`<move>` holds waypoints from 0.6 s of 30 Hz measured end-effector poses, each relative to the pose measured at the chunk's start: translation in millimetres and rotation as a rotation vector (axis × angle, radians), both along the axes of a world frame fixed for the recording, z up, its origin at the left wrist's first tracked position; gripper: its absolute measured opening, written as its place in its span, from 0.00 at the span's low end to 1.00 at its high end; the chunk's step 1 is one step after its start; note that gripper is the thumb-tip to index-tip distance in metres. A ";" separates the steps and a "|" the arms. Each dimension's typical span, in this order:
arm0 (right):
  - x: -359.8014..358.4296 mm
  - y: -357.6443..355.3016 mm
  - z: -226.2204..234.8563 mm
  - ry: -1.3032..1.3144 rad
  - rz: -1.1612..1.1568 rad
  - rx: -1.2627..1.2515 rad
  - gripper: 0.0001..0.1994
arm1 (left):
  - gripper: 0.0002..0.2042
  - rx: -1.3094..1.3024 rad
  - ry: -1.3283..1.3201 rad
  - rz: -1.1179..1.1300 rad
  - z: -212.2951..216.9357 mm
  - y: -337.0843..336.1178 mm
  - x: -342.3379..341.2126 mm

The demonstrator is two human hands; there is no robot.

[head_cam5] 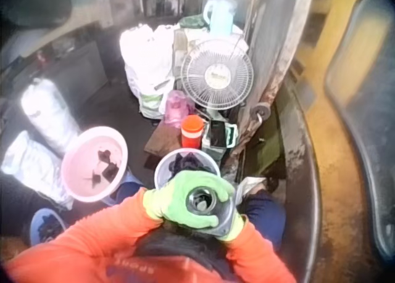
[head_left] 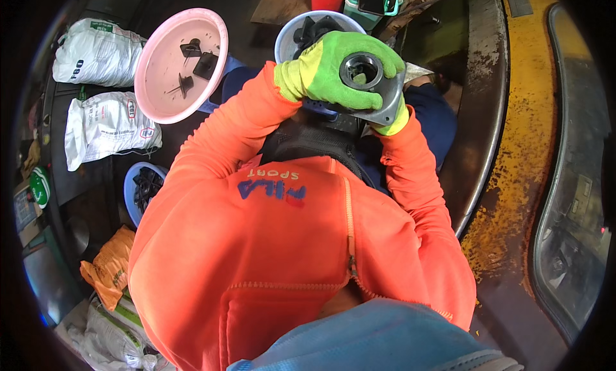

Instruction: The person repeatedly picks up small black plastic mold parts from a blue bowl, wipes them with a cloth, and places them into a pink bowl. The process is repeated for multiple parts in a consistent sequence.

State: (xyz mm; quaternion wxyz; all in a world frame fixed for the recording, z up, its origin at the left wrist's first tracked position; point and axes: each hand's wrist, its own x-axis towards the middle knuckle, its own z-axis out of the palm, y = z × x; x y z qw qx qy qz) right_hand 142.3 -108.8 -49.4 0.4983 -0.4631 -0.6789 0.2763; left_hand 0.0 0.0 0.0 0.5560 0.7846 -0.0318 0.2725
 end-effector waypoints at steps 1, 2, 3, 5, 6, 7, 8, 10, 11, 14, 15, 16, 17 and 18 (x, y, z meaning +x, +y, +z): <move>-0.1 -2.0 3.2 -0.016 0.016 0.028 0.32 | 0.21 0.036 -0.015 -0.031 1.0 2.4 -0.4; -0.4 -5.4 5.5 -0.037 0.023 0.046 0.31 | 0.21 0.068 -0.025 -0.065 1.6 3.9 -0.9; 1.6 -6.8 0.2 -0.215 0.004 0.127 0.30 | 0.18 0.046 -0.069 -0.103 -4.6 8.4 4.5; 0.1 -6.7 -4.1 -0.481 0.013 0.252 0.29 | 0.18 -0.093 -0.046 -0.208 -5.7 7.3 0.3; -1.1 -6.5 -8.5 -0.380 0.040 0.247 0.29 | 0.19 -0.069 -0.044 -0.255 -5.9 8.7 0.0; -0.7 -5.8 -13.7 -0.314 0.068 0.209 0.29 | 0.19 -0.042 -0.048 -0.303 -6.4 11.3 2.4; -1.6 -9.0 -19.3 -0.243 0.080 0.200 0.29 | 0.19 -0.020 -0.049 -0.352 -7.6 12.3 3.7; -2.3 -15.7 -26.6 -0.066 0.115 -0.035 0.29 | 0.19 -0.036 -0.070 -0.489 -9.9 13.1 9.8; -2.7 -19.1 -27.4 0.020 0.124 -0.136 0.29 | 0.19 -0.046 -0.074 -0.562 -10.7 14.2 11.7; -2.5 -5.2 -22.7 -0.173 -0.009 0.188 0.29 | 0.21 -0.023 -0.125 -0.460 -11.5 18.3 12.8; 2.0 1.7 -16.8 -0.348 -0.068 0.322 0.29 | 0.21 -0.015 -0.151 -0.401 -10.7 20.6 14.0; 7.3 6.9 -10.1 -0.400 -0.054 0.278 0.30 | 0.22 -0.008 -0.190 -0.266 -11.0 19.5 13.5; 8.9 13.2 -5.4 -0.507 -0.083 0.304 0.30 | 0.22 0.043 -0.181 -0.154 -10.9 19.9 11.8; 8.3 17.4 -2.2 -0.377 -0.047 0.297 0.30 | 0.22 0.090 -0.167 -0.041 -11.3 18.4 8.3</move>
